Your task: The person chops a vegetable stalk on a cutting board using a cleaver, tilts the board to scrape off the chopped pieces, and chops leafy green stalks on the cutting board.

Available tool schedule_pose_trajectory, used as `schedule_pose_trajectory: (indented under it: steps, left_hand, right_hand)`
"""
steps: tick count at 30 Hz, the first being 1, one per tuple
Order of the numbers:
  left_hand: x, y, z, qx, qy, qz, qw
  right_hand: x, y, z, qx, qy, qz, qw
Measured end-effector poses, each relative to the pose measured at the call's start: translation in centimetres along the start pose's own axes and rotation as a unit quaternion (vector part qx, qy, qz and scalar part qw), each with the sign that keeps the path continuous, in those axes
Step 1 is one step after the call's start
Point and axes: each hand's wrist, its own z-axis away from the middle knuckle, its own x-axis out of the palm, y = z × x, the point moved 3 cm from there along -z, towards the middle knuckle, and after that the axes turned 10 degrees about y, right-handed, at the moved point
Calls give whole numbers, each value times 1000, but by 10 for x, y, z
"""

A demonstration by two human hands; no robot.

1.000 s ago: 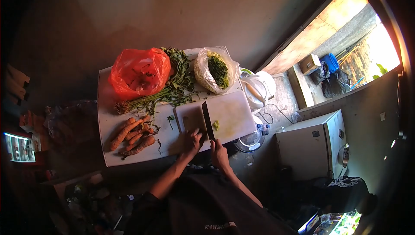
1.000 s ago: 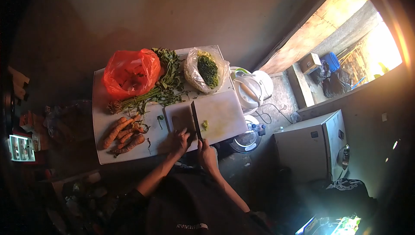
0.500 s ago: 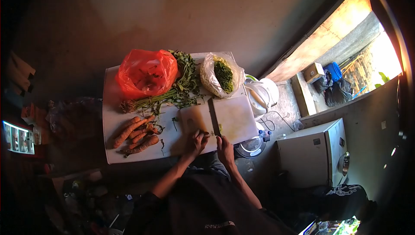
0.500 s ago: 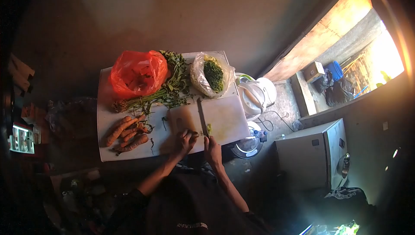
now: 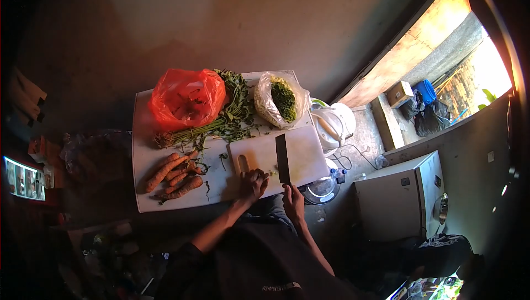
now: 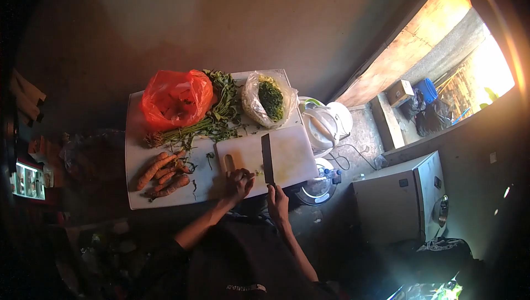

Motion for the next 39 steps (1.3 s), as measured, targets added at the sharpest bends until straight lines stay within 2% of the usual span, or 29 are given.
schedule_pose_trajectory:
  steps: [2, 4, 5, 9, 11, 15, 19, 24, 31, 34, 36, 38, 39]
  left_hand:
    - [0, 2, -3, -20, -11, -4, 1000]
    - [8, -1, -4, -15, -12, 0, 1000]
    - [12, -2, -5, -14, -11, 2, 1000]
    - [27, -5, -4, 2, -58, -53, 997]
    - [28, -4, -6, -31, -18, 27, 999]
    - [21, 4, -12, -70, -33, 70, 995]
    - [19, 6, -7, -65, -40, 61, 995]
    - [31, -3, -2, -49, -38, -10, 998]
    - [33, -14, -2, -25, -30, 1, 999]
    - [18, -9, -12, -69, -22, 80, 994]
    - [-1, -7, -21, -120, 2, 128, 985]
    - [-13, -19, -19, -166, 46, 209, 963]
    - [-23, -24, -16, -190, 57, 182, 963]
  right_hand:
    - [-5, 3, 5, 5, 7, 2, 1000]
    - [-10, 6, 9, 69, -2, -26, 997]
    - [-13, 6, 9, 70, 2, -27, 997]
    - [-26, 9, 0, 33, 58, 26, 997]
    - [-33, 19, -5, 37, 67, 62, 995]
    - [-37, 9, -9, 35, 57, 149, 986]
    - [-28, -5, 1, 29, 75, 107, 991]
    - [-17, -7, 11, 35, 48, 129, 990]
    - [-18, -14, 20, -6, 11, 126, 992]
    - [-21, -2, 21, 24, 12, 107, 994]
    - [-26, 4, 21, 10, 48, 83, 995]
    - [-32, 9, 20, 45, 45, 72, 995]
    - [-35, 11, 21, 51, 50, 59, 996]
